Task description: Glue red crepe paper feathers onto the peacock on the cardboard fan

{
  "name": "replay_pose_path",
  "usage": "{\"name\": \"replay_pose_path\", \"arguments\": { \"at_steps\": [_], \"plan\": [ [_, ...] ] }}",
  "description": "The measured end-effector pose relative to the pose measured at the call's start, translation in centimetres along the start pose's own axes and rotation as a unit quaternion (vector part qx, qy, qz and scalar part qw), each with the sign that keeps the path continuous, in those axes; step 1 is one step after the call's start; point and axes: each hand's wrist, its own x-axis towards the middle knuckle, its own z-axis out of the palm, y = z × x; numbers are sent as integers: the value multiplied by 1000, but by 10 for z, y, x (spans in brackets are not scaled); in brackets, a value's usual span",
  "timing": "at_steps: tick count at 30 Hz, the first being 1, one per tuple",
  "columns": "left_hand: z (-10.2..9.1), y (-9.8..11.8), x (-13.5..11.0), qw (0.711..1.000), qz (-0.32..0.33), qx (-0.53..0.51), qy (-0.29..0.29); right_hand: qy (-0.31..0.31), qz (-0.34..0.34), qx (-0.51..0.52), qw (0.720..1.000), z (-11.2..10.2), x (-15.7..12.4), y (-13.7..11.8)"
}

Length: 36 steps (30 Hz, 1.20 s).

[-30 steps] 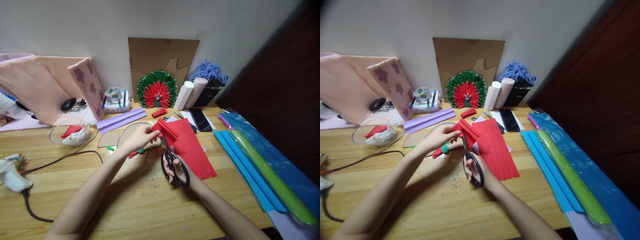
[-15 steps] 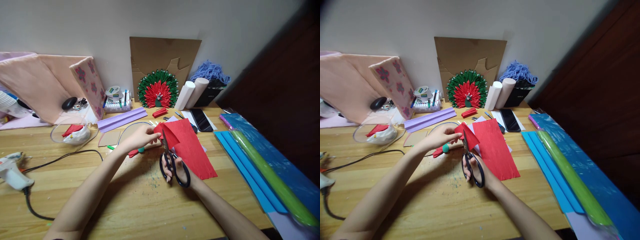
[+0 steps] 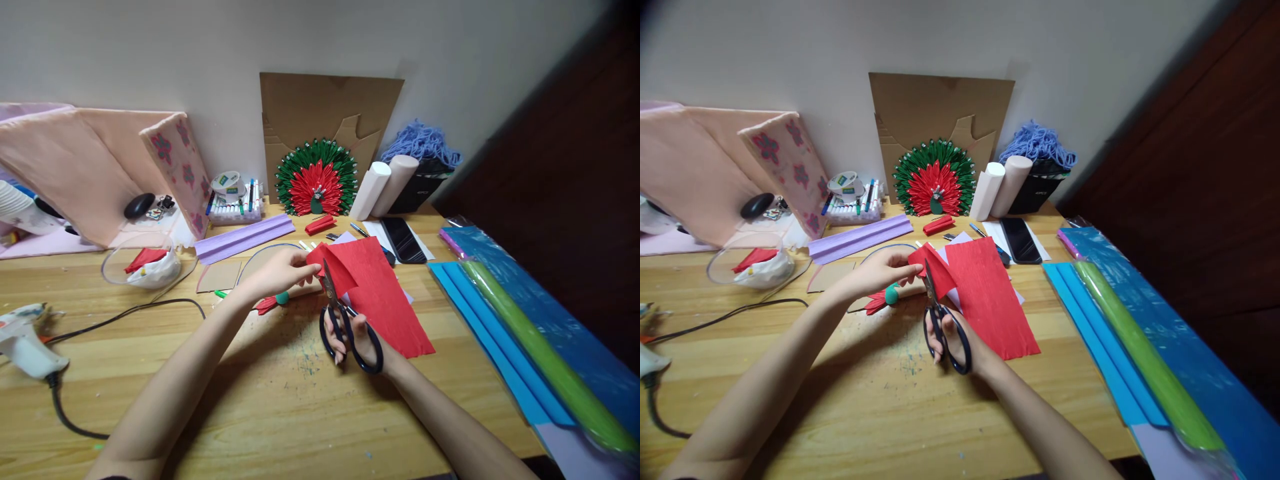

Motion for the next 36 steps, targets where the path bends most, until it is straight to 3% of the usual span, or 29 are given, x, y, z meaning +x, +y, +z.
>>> {"name": "replay_pose_path", "arguments": {
  "at_steps": [7, 15, 23, 36],
  "plan": [
    [4, 2, -1, 1000, -2, -12, -11, 16, -4, 7, 1000, 5, 1, -3],
    [5, 10, -1, 998, -51, -26, 3, 42, -13, 32, 999, 9, 4, -1],
    [3, 1, 0, 999, -31, -17, -7, 52, -6, 62, 997, 9, 7, 2],
    [1, 6, -2, 1000, -26, 0, 6, 65, 18, 39, 997, 11, 6, -4]
  ]
}}
